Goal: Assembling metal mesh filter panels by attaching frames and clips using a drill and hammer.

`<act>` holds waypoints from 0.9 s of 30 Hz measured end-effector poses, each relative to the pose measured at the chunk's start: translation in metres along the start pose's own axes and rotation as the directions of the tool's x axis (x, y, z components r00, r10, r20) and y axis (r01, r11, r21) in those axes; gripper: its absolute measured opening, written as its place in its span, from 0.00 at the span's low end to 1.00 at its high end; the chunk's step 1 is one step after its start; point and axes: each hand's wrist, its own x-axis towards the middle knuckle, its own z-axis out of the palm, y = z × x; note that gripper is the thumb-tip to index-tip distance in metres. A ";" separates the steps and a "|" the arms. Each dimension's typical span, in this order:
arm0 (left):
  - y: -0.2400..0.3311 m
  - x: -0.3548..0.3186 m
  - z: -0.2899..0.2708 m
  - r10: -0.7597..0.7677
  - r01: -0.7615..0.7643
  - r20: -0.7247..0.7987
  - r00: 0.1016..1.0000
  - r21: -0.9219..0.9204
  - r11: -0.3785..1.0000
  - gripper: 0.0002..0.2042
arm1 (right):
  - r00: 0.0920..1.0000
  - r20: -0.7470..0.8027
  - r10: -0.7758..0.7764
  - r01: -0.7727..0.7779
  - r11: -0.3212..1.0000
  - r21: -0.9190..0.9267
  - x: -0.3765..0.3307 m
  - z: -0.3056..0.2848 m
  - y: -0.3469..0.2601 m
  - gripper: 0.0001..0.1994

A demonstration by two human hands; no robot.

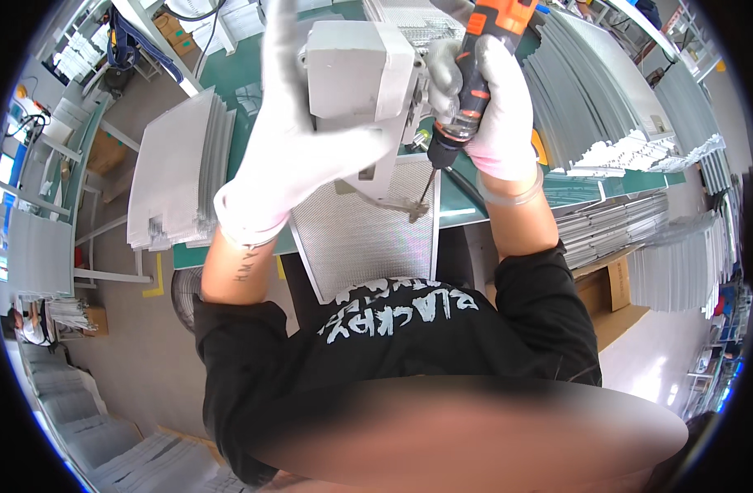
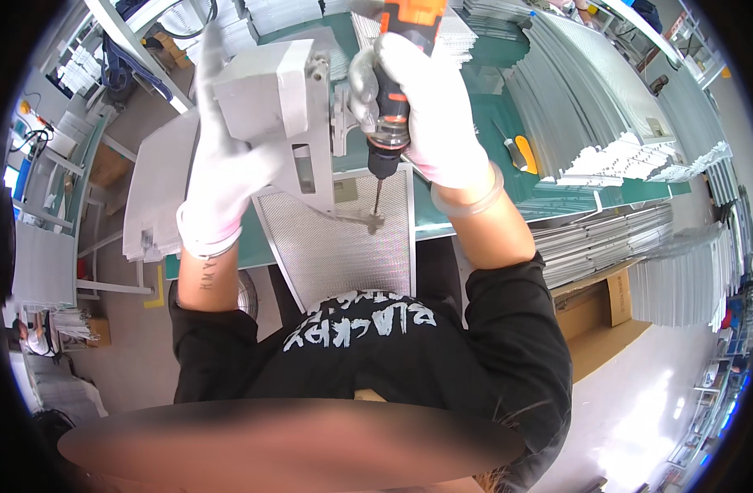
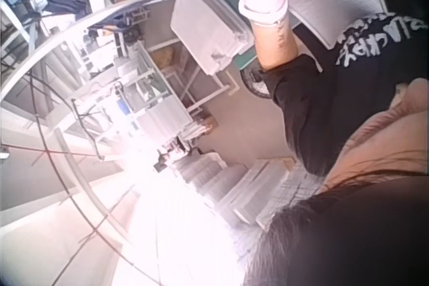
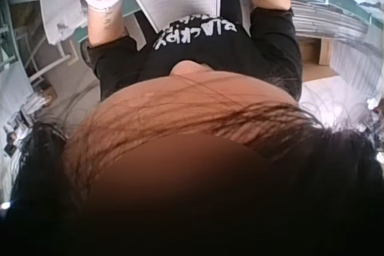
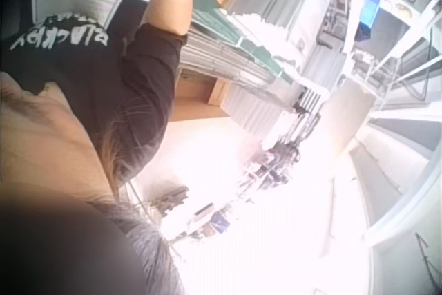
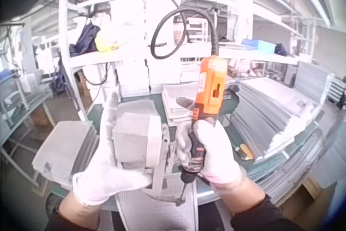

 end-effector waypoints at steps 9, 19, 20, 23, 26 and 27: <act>-0.024 -0.004 0.016 -0.117 0.099 0.024 0.993 0.381 0.919 0.35 | 0.947 -0.300 -0.111 0.039 0.971 -0.236 -0.015 0.001 -0.005 0.27; -0.036 -0.020 0.007 -0.056 0.058 -0.015 0.998 0.336 0.940 0.37 | 0.969 -0.241 -0.047 0.002 0.983 -0.184 -0.021 -0.007 0.000 0.30; -0.036 -0.018 -0.001 -0.155 0.158 -0.033 0.987 0.124 0.980 0.39 | 0.969 -0.242 -0.056 0.011 0.983 -0.183 -0.022 -0.007 -0.002 0.32; -0.066 -0.042 -0.046 -0.144 0.147 -0.052 0.988 0.061 0.987 0.40 | 0.969 -0.238 -0.061 0.017 0.983 -0.182 -0.023 -0.004 -0.007 0.34; -0.105 -0.077 -0.078 -0.488 0.108 0.022 0.872 0.966 0.236 0.28 | 0.980 -0.195 -0.049 0.028 0.993 -0.111 -0.013 -0.018 -0.008 0.20; -0.103 -0.088 -0.063 -0.546 -0.032 0.049 0.836 0.999 0.040 0.23 | 0.987 -0.157 -0.036 0.031 0.999 -0.037 -0.011 -0.019 -0.010 0.09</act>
